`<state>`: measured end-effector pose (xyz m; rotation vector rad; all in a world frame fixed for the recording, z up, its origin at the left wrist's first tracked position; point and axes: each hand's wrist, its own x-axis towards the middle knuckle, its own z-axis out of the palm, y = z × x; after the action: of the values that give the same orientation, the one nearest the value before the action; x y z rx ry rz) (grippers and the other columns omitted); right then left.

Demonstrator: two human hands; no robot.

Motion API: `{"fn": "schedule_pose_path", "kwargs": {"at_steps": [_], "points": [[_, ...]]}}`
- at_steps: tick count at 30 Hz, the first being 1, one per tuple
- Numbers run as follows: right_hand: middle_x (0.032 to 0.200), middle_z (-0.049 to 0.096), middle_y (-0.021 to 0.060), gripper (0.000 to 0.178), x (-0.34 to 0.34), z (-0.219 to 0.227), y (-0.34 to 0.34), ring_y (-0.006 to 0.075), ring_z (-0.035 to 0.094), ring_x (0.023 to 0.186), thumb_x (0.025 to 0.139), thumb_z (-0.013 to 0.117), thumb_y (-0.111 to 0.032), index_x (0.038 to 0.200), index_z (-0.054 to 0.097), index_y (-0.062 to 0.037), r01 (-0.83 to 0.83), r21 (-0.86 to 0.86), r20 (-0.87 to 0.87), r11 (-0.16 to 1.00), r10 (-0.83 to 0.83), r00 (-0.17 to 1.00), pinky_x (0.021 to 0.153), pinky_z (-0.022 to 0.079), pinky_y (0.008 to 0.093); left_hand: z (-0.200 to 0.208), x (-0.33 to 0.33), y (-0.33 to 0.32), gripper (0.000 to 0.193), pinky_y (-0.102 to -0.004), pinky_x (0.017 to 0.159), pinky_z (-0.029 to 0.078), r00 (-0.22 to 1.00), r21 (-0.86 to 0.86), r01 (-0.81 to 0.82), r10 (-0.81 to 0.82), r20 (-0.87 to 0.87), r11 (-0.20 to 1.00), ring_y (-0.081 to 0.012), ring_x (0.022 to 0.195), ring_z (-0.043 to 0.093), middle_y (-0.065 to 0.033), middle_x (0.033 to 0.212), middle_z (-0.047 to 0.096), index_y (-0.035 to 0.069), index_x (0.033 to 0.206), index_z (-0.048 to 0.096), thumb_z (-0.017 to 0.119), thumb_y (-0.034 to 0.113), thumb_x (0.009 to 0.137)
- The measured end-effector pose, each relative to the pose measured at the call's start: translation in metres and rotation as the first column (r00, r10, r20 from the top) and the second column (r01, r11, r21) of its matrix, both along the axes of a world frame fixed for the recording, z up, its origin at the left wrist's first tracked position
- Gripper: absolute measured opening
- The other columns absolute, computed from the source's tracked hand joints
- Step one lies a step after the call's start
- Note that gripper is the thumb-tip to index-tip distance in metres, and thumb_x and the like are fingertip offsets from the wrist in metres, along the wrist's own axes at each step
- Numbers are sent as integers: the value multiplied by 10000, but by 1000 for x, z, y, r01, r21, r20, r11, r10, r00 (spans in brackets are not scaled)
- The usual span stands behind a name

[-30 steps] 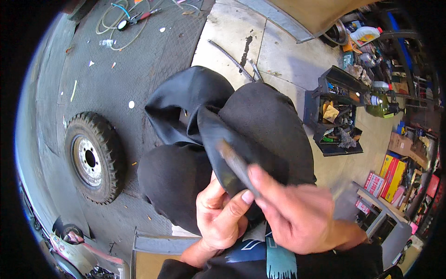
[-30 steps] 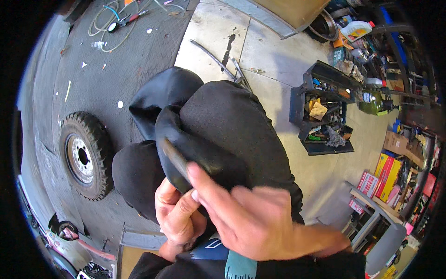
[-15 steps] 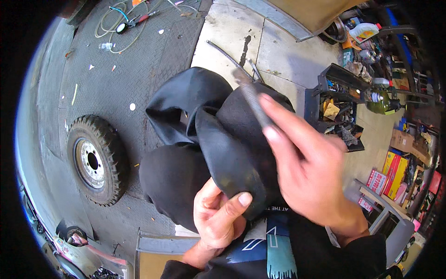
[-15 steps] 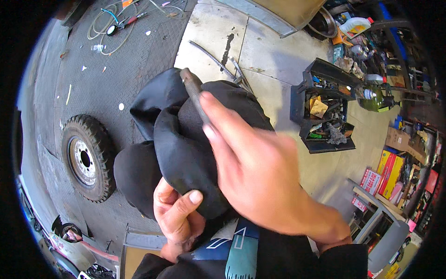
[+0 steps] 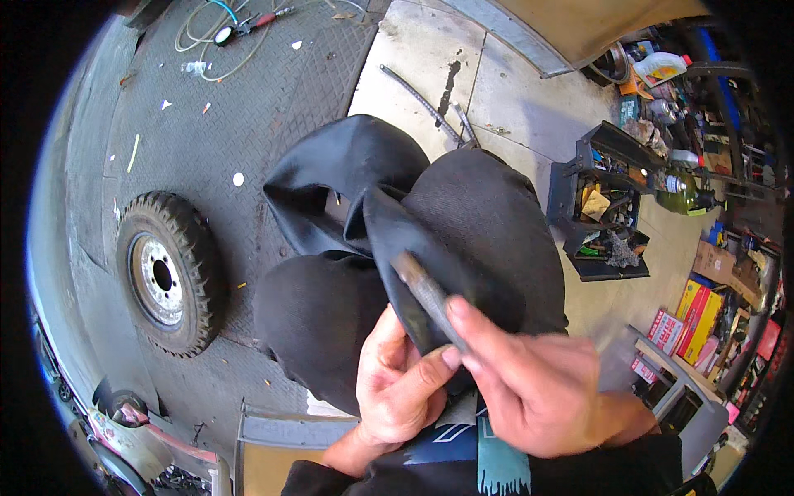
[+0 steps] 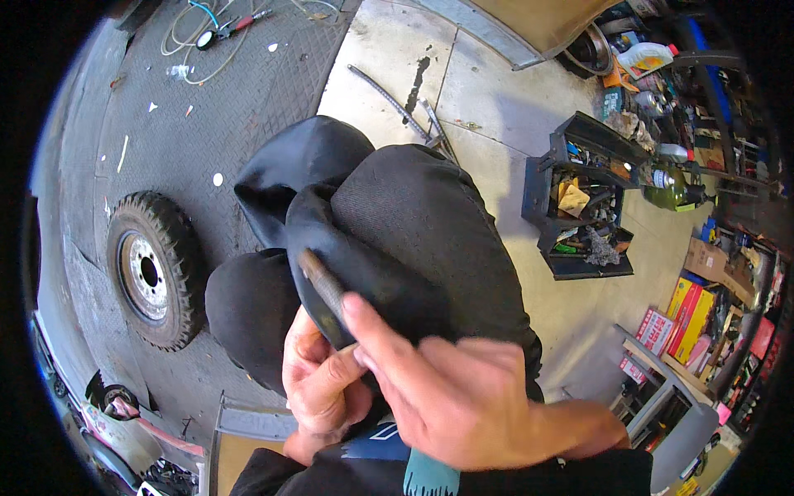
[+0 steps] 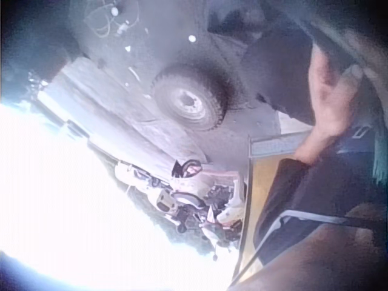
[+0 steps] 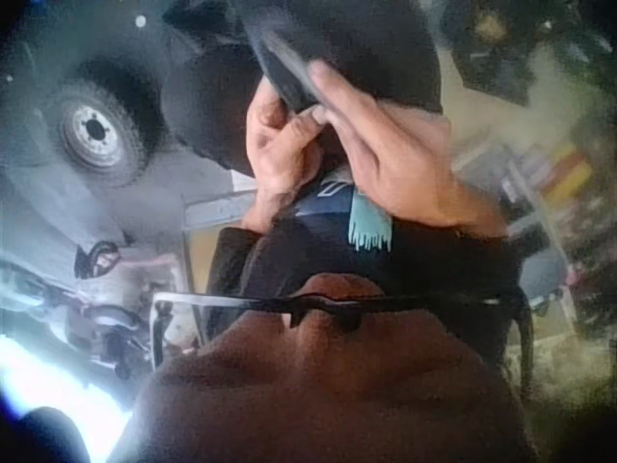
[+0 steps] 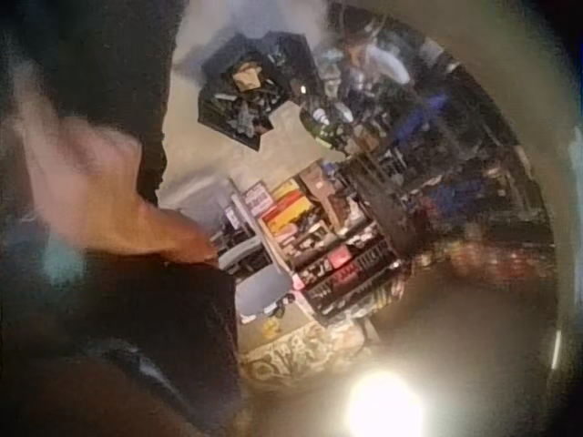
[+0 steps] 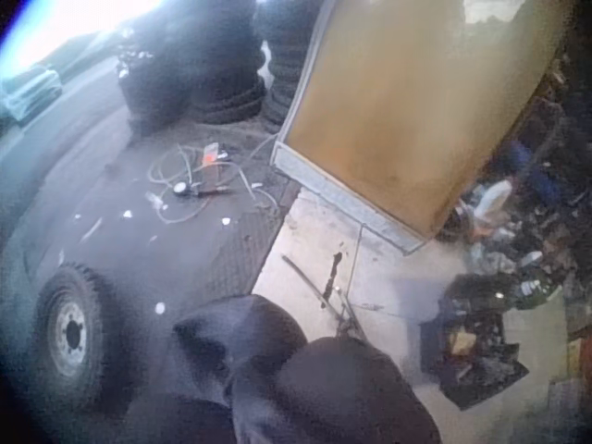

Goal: The person prepares a punctured inner tube by abrading the area around the hole with a rasp, applies vulcanizing glue, and presses a self-adhesive patch over the hole. The person then inflates the tube with an air hose to test the repair.

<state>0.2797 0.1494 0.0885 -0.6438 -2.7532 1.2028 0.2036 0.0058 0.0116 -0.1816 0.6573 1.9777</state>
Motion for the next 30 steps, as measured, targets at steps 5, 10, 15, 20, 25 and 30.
{"fn": "schedule_pose_path", "kwargs": {"at_steps": [5, 10, 15, 20, 25, 30], "points": [[989, 788, 159, 361, -27, -23, 23, 189, 718, 682, 1012, 696, -15, 1373, 716, -13, 304, 45, -21, 952, -303, 953, 641, 550, 296, -2, 0, 3, 566, -378, 1191, 440, 997, 40, -5, 8, -71, 999, -244, 1342, 621, -154, 1408, 675, -58, 1494, 533, 623, -173, 946], [987, 791, 170, 424, -6, -3, 15, 212, 707, 616, 988, 704, -5, 1411, 690, 4, 83, 5, -100, 997, -82, 992, 584, 547, 328, -1, 0, 1, 615, -365, 1179, 448, 998, -40, 7, -9, -61, 999, -233, 1366, 603, -137, 1439, 647, -49, 1537, 503, 630, -178, 949], [1020, 749, 252, 404, -35, -15, 23, 203, 741, 642, 995, 708, 0, 1397, 703, -29, 159, 78, 35, 984, -162, 986, 577, 538, 343, -5, -2, 3, 594, -376, 1229, 365, 973, -124, 48, -75, -220, 991, -254, 1480, 480, -110, 1592, 452, -79, 1509, 540, 636, -165, 930], [1067, 809, 215, 388, -21, 9, 9, 272, 823, 799, 987, 682, 35, 1374, 704, 21, 55, -62, -41, 997, -57, 998, 710, 620, 341, -5, -2, -1, 581, -350, 1238, 331, 984, -149, 44, -69, -162, 988, -244, 1513, 431, -123, 1629, 397, -92, 1512, 529, 631, -150, 943], [1034, 776, 235, 391, -37, -9, 18, 256, 797, 751, 986, 695, 22, 1375, 710, -5, 154, 51, 99, 987, -159, 982, 664, 593, 346, -7, -6, 4, 575, -343, 1205, 376, 963, -178, 77, -120, -243, 981, -238, 1496, 443, -114, 1608, 403, -91, 1509, 540, 606, -150, 941], [1079, 796, 226, 426, -19, 13, 10, 271, 808, 778, 961, 704, 52, 1385, 696, 25, 57, -64, 9, 996, -56, 998, 707, 609, 324, -4, -6, 2, 551, -336, 1213, 350, 979, -135, 49, -75, -188, 990, -235, 1471, 459, -111, 1571, 421, -95, 1488, 549, 606, -146, 943]]}}
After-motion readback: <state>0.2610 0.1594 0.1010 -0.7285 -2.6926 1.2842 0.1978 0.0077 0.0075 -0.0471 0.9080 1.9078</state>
